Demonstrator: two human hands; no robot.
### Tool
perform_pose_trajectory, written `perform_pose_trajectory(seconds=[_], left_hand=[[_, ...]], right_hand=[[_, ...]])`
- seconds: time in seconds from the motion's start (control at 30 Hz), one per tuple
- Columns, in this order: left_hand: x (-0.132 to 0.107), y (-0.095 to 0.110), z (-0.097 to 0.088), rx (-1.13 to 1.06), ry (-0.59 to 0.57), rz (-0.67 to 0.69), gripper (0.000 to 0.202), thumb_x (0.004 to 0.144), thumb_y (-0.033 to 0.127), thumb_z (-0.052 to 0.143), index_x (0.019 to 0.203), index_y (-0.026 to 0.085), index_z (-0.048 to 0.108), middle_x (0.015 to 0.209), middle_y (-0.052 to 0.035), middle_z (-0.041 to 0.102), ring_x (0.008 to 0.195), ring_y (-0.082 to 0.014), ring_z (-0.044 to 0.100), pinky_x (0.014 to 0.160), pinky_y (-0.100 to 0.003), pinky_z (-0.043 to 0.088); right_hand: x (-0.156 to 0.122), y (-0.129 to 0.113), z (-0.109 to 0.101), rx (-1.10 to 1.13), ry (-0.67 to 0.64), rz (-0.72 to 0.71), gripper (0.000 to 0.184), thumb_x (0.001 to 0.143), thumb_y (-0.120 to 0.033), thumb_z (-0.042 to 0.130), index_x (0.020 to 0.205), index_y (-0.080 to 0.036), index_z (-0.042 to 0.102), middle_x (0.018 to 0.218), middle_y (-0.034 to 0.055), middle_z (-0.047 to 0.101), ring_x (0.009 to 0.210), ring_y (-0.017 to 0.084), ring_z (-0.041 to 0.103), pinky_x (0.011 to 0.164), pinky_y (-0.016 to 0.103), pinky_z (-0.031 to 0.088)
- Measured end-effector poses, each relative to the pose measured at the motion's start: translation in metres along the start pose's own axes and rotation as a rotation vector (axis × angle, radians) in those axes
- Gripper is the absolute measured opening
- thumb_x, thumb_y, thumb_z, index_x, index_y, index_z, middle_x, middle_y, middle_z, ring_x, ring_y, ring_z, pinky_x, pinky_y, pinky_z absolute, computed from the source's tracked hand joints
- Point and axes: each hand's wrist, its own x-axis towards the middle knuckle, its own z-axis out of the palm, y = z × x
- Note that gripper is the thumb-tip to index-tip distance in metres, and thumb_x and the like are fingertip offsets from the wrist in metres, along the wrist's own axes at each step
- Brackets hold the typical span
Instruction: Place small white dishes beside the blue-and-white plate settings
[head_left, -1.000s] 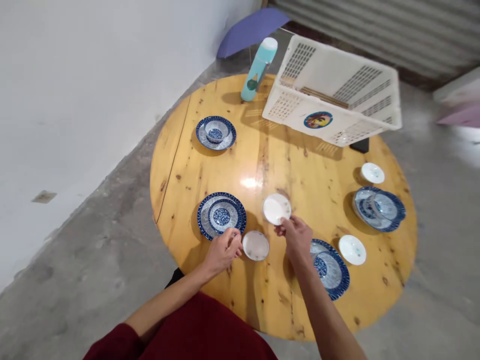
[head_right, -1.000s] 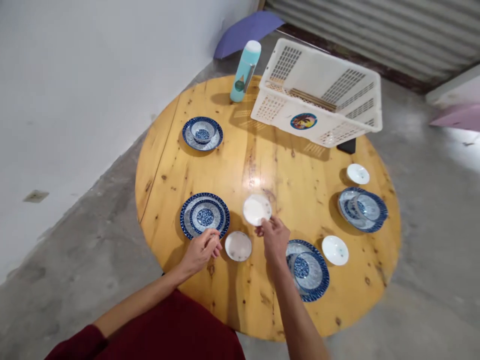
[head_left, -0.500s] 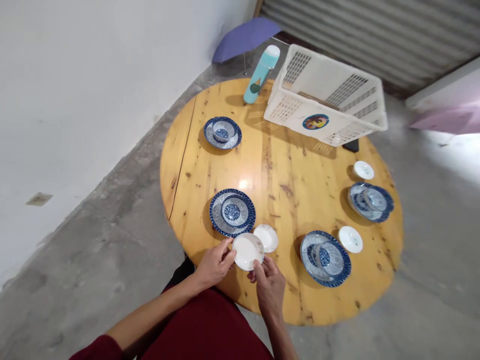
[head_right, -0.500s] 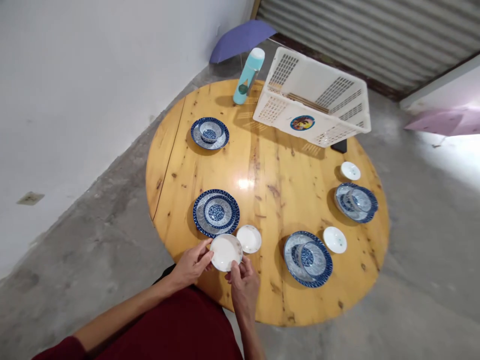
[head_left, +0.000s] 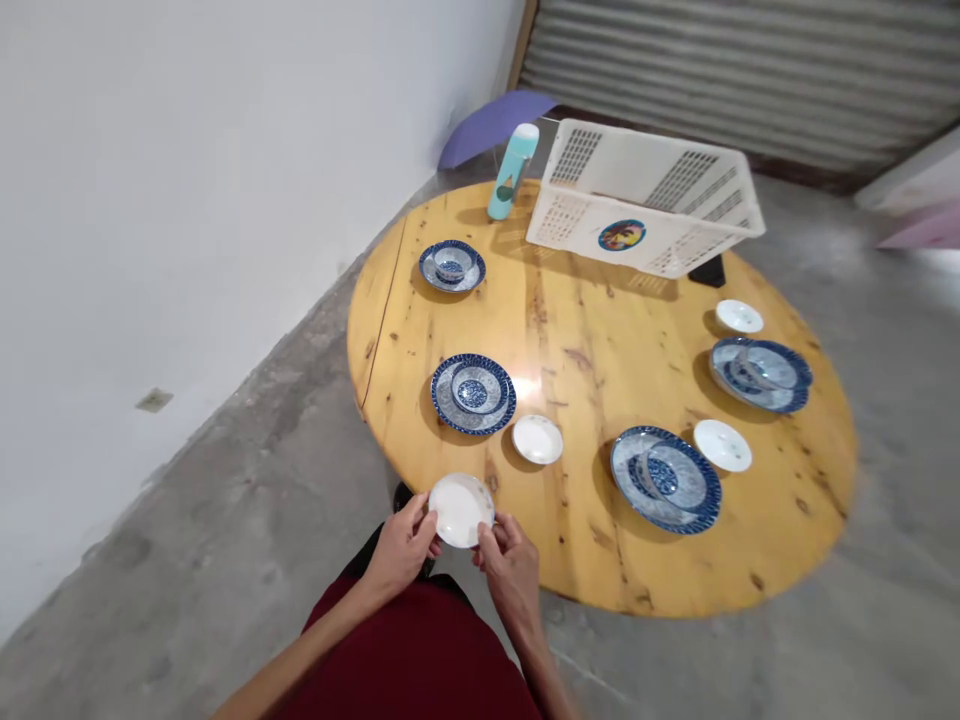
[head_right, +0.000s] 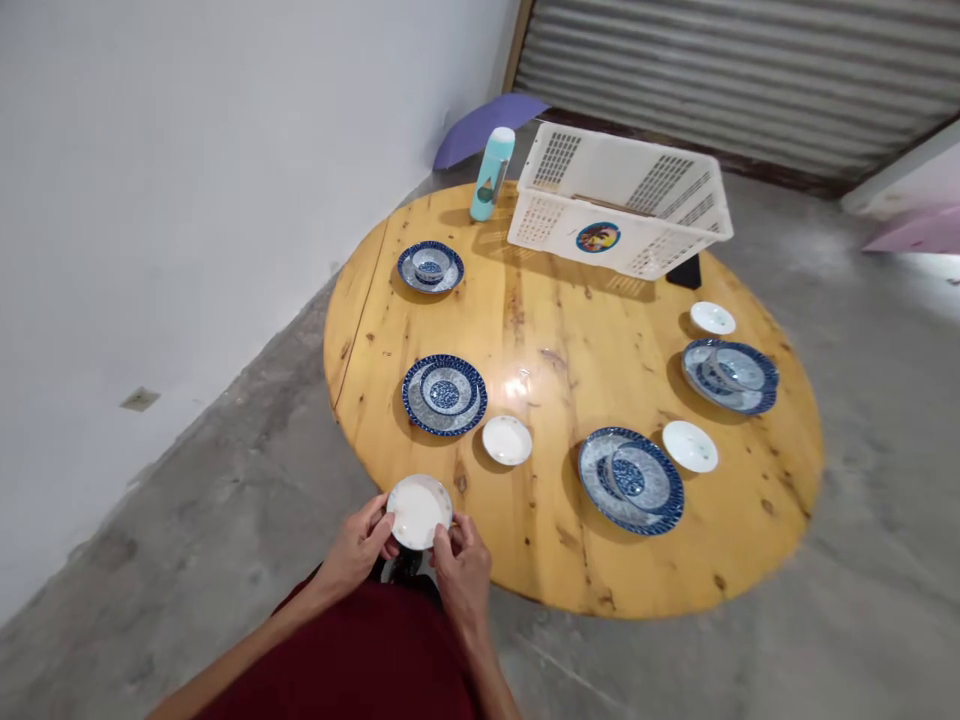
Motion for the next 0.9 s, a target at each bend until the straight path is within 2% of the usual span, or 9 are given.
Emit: perform_pose_trajectory(seconds=[0.17, 0.3, 0.37, 0.47, 0.67, 0.73, 0.8, 0.9], left_hand=[[-0.013, 0.0, -0.019, 0.032, 0.03, -0.027, 0.05, 0.089, 0.053, 0.053, 0.122, 0.017, 0.065, 0.068, 0.002, 0.064, 0.057, -0.0154, 0.066, 0.055, -0.025, 0.053], [0.003, 0.013, -0.036, 0.047, -0.046, 0.025, 0.049, 0.09, 0.05, 0.052, 0.123, 0.016, 0.066, 0.066, 0.0021, 0.064, 0.056, -0.0164, 0.066, 0.056, -0.026, 0.054], [0.016, 0.02, -0.051, 0.071, -0.084, 0.068, 0.049, 0.091, 0.048, 0.052, 0.125, 0.016, 0.066, 0.066, 0.0023, 0.064, 0.057, -0.0169, 0.067, 0.057, -0.027, 0.055], [0.036, 0.027, -0.09, 0.121, -0.118, 0.112, 0.048, 0.091, 0.047, 0.053, 0.126, 0.016, 0.065, 0.065, 0.0029, 0.063, 0.058, -0.0175, 0.068, 0.059, -0.027, 0.056], [0.072, 0.032, -0.2, 0.207, -0.094, 0.117, 0.047, 0.091, 0.049, 0.054, 0.123, 0.018, 0.067, 0.069, 0.0005, 0.068, 0.06, -0.0178, 0.069, 0.061, -0.027, 0.056], [0.084, 0.035, -0.23, 0.216, -0.1, 0.1, 0.048, 0.091, 0.05, 0.055, 0.123, 0.017, 0.067, 0.069, -0.0001, 0.07, 0.059, -0.018, 0.069, 0.06, -0.027, 0.055], [0.096, 0.039, -0.252, 0.213, -0.122, 0.086, 0.051, 0.09, 0.052, 0.055, 0.124, 0.016, 0.067, 0.07, -0.0009, 0.071, 0.059, -0.0184, 0.069, 0.059, -0.028, 0.055], [0.116, 0.045, -0.267, 0.211, -0.173, 0.085, 0.052, 0.09, 0.052, 0.055, 0.125, 0.015, 0.066, 0.071, -0.0013, 0.071, 0.058, -0.0187, 0.068, 0.059, -0.029, 0.055]], right_hand=[[-0.013, 0.001, 0.015, -0.01, -0.067, -0.032, 0.04, 0.08, -0.054, 0.062, 0.094, -0.017, 0.067, 0.054, -0.0032, 0.058, 0.046, 0.017, 0.054, 0.046, 0.027, 0.044], [-0.01, -0.014, 0.027, -0.037, 0.019, -0.057, 0.04, 0.079, -0.054, 0.06, 0.096, -0.017, 0.066, 0.052, -0.0038, 0.058, 0.046, 0.018, 0.056, 0.048, 0.028, 0.045], [-0.004, -0.022, 0.04, -0.043, 0.062, -0.053, 0.041, 0.079, -0.053, 0.059, 0.097, -0.017, 0.066, 0.053, -0.0032, 0.06, 0.046, 0.018, 0.056, 0.05, 0.029, 0.044], [0.008, -0.035, 0.077, -0.056, 0.093, -0.07, 0.04, 0.079, -0.052, 0.058, 0.096, -0.017, 0.066, 0.053, -0.0024, 0.06, 0.046, 0.018, 0.054, 0.051, 0.029, 0.043], [0.023, -0.065, 0.189, 0.047, 0.07, -0.024, 0.034, 0.079, -0.05, 0.055, 0.09, -0.018, 0.063, 0.054, -0.0027, 0.06, 0.046, 0.017, 0.056, 0.049, 0.027, 0.043], [0.026, -0.074, 0.22, 0.077, 0.072, 0.01, 0.034, 0.079, -0.049, 0.055, 0.09, -0.018, 0.063, 0.054, -0.0026, 0.061, 0.045, 0.017, 0.056, 0.048, 0.026, 0.043], [0.03, -0.082, 0.242, 0.084, 0.082, 0.032, 0.034, 0.079, -0.047, 0.055, 0.091, -0.017, 0.063, 0.055, -0.0019, 0.062, 0.045, 0.016, 0.057, 0.047, 0.026, 0.043], [0.038, -0.091, 0.258, 0.087, 0.131, 0.051, 0.034, 0.078, -0.045, 0.055, 0.094, -0.017, 0.063, 0.057, -0.0018, 0.063, 0.046, 0.016, 0.058, 0.047, 0.026, 0.043]])
